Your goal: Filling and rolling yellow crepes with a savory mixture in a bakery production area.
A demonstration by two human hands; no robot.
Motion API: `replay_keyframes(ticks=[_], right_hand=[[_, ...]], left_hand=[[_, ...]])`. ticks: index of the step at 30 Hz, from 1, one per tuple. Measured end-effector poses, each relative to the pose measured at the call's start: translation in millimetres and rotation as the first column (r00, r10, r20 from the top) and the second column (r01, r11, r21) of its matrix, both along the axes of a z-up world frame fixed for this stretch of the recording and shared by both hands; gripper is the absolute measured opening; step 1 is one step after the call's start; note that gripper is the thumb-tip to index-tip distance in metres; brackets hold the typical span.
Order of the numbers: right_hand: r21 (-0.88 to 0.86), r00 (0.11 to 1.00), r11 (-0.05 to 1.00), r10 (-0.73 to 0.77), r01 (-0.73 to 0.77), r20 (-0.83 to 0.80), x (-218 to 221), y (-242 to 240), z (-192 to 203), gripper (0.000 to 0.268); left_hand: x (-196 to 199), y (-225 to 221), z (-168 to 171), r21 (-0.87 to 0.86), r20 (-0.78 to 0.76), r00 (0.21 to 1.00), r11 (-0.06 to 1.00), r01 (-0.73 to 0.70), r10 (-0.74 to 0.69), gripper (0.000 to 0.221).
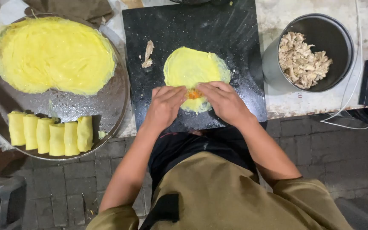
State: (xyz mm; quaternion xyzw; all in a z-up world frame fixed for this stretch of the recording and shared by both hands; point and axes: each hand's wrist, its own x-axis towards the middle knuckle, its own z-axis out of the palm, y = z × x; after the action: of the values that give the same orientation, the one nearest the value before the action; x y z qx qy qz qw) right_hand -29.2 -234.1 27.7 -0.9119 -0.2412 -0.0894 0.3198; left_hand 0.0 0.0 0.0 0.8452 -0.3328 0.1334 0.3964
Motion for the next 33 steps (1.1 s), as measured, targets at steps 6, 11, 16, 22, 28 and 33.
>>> replay_keyframes(ticks=[6, 11, 16, 22, 28, 33], right_hand=[[0.089, 0.956, 0.973, -0.226, 0.213, 0.188, -11.2, -1.5, -29.2, 0.027], [0.145, 0.921, 0.942, -0.328, 0.303, 0.208, -9.0, 3.9, -29.4, 0.021], [0.017, 0.957, 0.965, -0.262, 0.262, 0.126, -21.6, -10.8, 1.6, 0.035], [-0.085, 0.924, 0.938, -0.310, 0.335, 0.224, -27.0, -99.7, 57.6, 0.018], [-0.574, 0.587, 0.678, -0.716, 0.459, -0.377, 10.0, -160.7, 156.9, 0.046], [-0.734, 0.676, 0.631, -0.658, 0.253, -0.332, 20.4, -200.7, 99.9, 0.048]], left_hand=[[-4.2, 0.7, 14.6, -0.016, 0.059, 0.995, 0.997, -0.078, 0.079, 0.020], [-0.6, -7.4, 19.7, -0.003, 0.047, 0.998, 0.999, -0.039, 0.040, 0.010], [-0.9, -6.8, 24.2, 0.064, 0.036, 0.999, 0.997, -0.038, 0.036, 0.011], [-4.0, -3.6, 17.2, 0.123, 0.098, 0.992, 0.988, -0.091, 0.079, 0.013], [-0.3, -6.2, 25.5, 0.114, 0.222, 0.973, 0.989, -0.090, 0.063, 0.012], [-2.8, -2.7, 6.2, 0.082, 0.177, 0.961, 0.969, -0.232, 0.215, 0.004]])
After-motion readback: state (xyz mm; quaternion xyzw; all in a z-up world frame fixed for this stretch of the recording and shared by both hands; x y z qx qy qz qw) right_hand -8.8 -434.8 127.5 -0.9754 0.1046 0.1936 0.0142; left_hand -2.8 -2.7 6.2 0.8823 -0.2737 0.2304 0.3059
